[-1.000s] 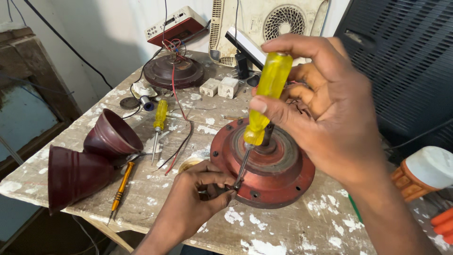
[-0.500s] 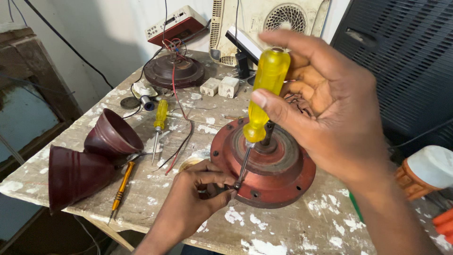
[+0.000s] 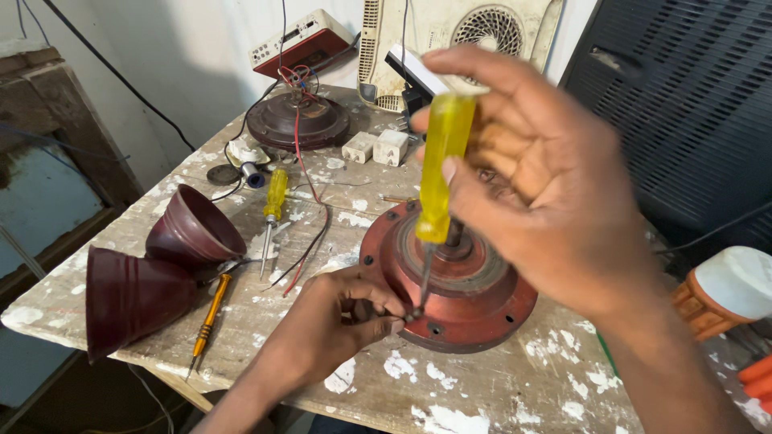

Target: The person works at a cluttered repair bench on a ceiling fan motor assembly. They handle small screws and a bearing cap, sort screws into a small container, and use a yellow-handled screwdriver to unscrew fasteners from the fan housing, steadying the motor with the other hand.

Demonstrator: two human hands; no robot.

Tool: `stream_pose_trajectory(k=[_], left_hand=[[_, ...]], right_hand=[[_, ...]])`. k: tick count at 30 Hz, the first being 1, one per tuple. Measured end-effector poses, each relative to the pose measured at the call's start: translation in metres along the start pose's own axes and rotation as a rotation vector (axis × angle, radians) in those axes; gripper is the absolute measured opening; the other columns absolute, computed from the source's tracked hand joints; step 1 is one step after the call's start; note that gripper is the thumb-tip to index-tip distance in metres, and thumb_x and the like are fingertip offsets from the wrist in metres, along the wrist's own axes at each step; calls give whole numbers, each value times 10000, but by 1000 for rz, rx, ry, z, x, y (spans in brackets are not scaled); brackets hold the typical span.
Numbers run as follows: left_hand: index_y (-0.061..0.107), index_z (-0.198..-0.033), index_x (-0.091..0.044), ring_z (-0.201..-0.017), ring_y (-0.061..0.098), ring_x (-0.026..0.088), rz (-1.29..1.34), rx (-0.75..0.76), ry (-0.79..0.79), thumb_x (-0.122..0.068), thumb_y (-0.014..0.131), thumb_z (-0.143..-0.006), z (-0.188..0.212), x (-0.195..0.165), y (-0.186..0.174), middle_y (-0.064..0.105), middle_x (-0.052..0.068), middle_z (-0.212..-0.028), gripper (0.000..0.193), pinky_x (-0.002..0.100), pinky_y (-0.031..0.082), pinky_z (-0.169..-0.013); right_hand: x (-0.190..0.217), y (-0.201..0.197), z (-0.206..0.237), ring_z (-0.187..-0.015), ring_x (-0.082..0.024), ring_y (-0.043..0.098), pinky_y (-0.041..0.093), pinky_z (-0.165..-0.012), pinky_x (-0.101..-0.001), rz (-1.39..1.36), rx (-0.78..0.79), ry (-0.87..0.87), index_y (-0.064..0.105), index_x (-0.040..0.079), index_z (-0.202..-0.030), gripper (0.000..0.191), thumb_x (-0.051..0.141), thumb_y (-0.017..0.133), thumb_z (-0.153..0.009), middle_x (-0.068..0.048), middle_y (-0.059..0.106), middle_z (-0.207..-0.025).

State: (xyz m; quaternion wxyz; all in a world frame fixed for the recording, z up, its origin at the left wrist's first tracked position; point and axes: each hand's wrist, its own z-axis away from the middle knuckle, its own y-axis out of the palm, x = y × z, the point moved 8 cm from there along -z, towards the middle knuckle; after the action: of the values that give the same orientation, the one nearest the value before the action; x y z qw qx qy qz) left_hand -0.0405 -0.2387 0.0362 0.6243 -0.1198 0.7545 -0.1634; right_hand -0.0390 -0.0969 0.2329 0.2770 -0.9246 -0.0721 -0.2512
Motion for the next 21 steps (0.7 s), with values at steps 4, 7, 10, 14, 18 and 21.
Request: stream_pose_trajectory(k=[4,7,10,14,18,21], left_hand=[[824,-909,-97,-643,562,58,-50,17,1,-51,814,-811,-2,-3,1,702,-5,-852,108,252,490,-591],[816,-928,-97,-646,576,77,-59,-1,11,-17,787,-784,1,-5,0,687,-22,-898,167,272,502,-582],[788,-958,-85,-673,659,86,-121,-177,153,-32,830,-737,16,-14,-5,708,-2,-900,231,263,543,-595],[762,-1000,-107,-612,752,140,-67,-371,-45,-142,848,-770,46,17,19,714,49,-804,247,306,577,-538],[720,-1006,-73,-691,741,184,-259,-438,266,-219,912,-716,62,16,30,706,78,-897,377,310,583,-572],[729,-1003,-67,-711,741,215,-243,-366,195,-179,919,-665,60,32,28,708,96,-888,403,321,587,-569]], right_hand=[[-6,7,8,-1169,-194,716,585,-1046,-339,-31,21,-9,513,-29,-1417,498,-134,602,-939,-151,674,-1248],[-10,4,11,-1187,-204,718,590,-1074,-345,-66,30,-16,509,-32,-1452,482,-132,590,-988,-163,669,-1286],[-15,2,11,-1191,-208,710,584,-1075,-347,-79,34,-6,502,-36,-1454,480,-126,592,-991,-171,663,-1295],[-18,0,11,-1186,-206,712,618,-1088,-335,-121,28,31,498,-38,-1450,480,-125,584,-986,-177,654,-1299],[-13,1,9,-1150,-202,715,605,-1040,-334,-31,10,12,498,-33,-1434,477,-122,580,-972,-176,663,-1279],[-9,2,8,-1102,-196,705,624,-1011,-321,-22,-10,40,494,-36,-1379,466,-121,566,-927,-175,660,-1224]])
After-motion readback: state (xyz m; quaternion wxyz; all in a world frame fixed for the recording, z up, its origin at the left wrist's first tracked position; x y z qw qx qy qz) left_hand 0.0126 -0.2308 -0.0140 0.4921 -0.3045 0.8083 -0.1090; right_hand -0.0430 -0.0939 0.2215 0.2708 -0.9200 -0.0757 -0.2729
